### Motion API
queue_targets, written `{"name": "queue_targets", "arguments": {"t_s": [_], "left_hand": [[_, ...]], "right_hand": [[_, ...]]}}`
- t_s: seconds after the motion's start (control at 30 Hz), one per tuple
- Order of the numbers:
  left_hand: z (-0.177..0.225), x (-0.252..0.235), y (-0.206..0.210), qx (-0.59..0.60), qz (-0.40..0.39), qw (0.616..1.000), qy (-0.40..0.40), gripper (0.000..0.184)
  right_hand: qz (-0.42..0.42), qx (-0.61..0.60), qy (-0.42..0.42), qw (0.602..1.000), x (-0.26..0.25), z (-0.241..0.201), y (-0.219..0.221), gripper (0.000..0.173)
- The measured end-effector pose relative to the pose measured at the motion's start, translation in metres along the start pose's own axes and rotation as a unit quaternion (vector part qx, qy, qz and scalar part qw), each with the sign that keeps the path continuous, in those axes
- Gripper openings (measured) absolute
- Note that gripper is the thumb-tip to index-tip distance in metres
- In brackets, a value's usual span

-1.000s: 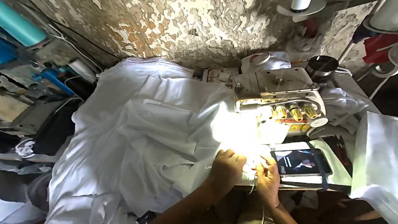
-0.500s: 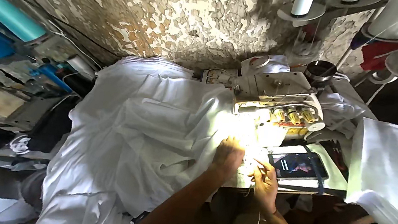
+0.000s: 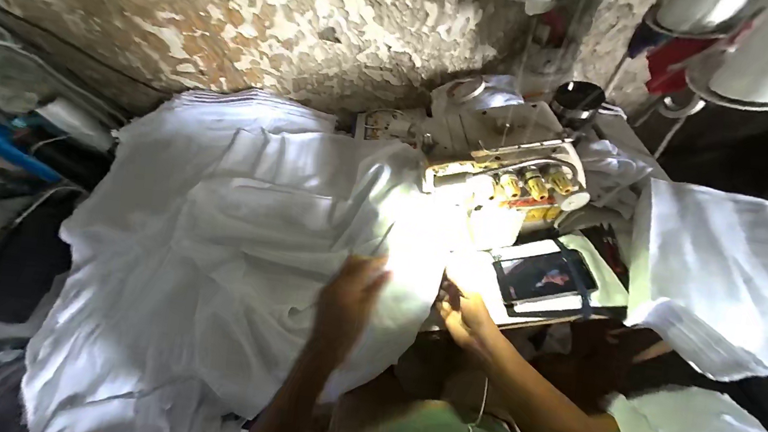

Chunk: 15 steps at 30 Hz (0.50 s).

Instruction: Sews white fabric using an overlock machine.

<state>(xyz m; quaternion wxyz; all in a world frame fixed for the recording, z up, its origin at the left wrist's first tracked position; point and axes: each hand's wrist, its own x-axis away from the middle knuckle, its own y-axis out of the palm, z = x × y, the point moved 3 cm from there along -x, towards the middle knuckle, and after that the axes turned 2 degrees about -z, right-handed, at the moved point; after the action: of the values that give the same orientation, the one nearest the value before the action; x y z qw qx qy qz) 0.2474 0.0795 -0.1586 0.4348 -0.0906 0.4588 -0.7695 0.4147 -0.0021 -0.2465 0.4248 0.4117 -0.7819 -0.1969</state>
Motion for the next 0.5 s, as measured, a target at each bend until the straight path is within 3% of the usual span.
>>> {"name": "queue_targets", "arguments": {"t_s": [0.07, 0.17, 0.2, 0.27, 0.37, 0.5], "left_hand": [[-0.059, 0.043, -0.040, -0.121, 0.090, 0.984, -0.094, 0.040], [-0.134, 0.105, -0.084, -0.160, 0.107, 0.917, -0.348, 0.084], [-0.148, 0.120, -0.090, -0.153, 0.101, 0.896, -0.404, 0.091], [-0.163, 0.134, -0.092, -0.130, 0.083, 0.887, -0.435, 0.079], [-0.161, 0.135, -0.092, -0.091, 0.083, 0.910, -0.395, 0.052], [-0.119, 0.132, -0.117, 0.093, 0.206, 0.905, -0.361, 0.025]], "right_hand": [[-0.043, -0.018, 0.023, 0.999, 0.002, 0.002, -0.004, 0.023], [-0.153, 0.012, 0.081, 0.985, 0.004, 0.015, -0.008, 0.034], [-0.205, 0.035, 0.091, 0.974, 0.004, 0.020, -0.008, 0.034], [-0.235, 0.068, 0.092, 0.965, 0.005, 0.033, -0.008, 0.023], [-0.199, 0.071, 0.066, 0.975, 0.007, 0.043, -0.009, 0.013], [-0.142, 0.116, 0.012, 0.983, 0.024, 0.024, -0.008, 0.008]]}}
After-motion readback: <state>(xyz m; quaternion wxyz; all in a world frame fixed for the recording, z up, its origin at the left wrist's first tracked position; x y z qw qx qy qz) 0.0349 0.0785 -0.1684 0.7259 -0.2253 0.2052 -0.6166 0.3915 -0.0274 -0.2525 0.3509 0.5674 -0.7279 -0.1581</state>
